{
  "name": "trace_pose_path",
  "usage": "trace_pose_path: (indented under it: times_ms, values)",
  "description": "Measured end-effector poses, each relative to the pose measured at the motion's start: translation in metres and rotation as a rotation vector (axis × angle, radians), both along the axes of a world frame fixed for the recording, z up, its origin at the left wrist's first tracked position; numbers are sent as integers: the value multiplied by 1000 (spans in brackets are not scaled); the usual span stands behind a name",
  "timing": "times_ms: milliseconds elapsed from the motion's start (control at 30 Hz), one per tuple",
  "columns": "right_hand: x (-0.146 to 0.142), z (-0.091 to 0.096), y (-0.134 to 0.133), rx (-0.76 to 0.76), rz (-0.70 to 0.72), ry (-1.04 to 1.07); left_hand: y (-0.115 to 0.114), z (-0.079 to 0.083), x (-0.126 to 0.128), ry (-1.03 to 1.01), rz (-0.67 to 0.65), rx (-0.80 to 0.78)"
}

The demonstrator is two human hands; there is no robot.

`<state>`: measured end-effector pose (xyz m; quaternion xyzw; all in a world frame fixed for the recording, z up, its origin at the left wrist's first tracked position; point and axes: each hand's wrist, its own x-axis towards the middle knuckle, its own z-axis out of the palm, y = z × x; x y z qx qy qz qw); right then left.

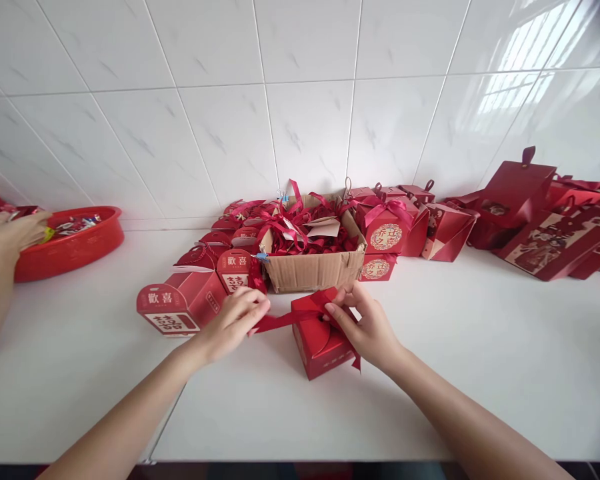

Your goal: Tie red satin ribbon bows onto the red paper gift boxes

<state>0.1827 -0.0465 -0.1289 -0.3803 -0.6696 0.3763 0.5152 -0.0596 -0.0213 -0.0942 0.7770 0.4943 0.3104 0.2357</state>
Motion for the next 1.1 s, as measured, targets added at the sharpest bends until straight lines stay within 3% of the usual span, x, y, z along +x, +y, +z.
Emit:
trace_pose_path:
  times_ms: [100, 167, 233, 333, 467, 600, 767, 833, 1000, 1100]
  values:
    - [0, -1, 0, -1, 0, -1, 2, -4, -12, 296, 148, 131]
    - [0, -1, 0, 8, -2, -6, 1, -4, -11, 300, 189, 244]
    - [-1, -2, 0, 22, 3, -7, -1, -3, -2, 177, 141, 239]
    - [0, -2, 0, 31, 11, -7, -5, -2, 19, -74, 53, -37]
    - [0, -1, 0, 47, -5, -23, -6, -5, 41, -280, 48, -367]
    - [0, -1, 0, 54, -3, -26, -5, -9, 44, -342, 73, -474]
    - [-1, 0, 0, 58, -5, -20, -3, -6, 36, -201, 63, -542]
    - [-1, 1, 0, 42, -4, -15, -3, 1, 33, -142, 14, -508]
    - [-1, 4, -1, 26, -15, -18, -7, 22, 32, -46, -19, -236]
    - [0, 4, -2, 38, -28, -34, -10, 26, 37, -28, -34, -107]
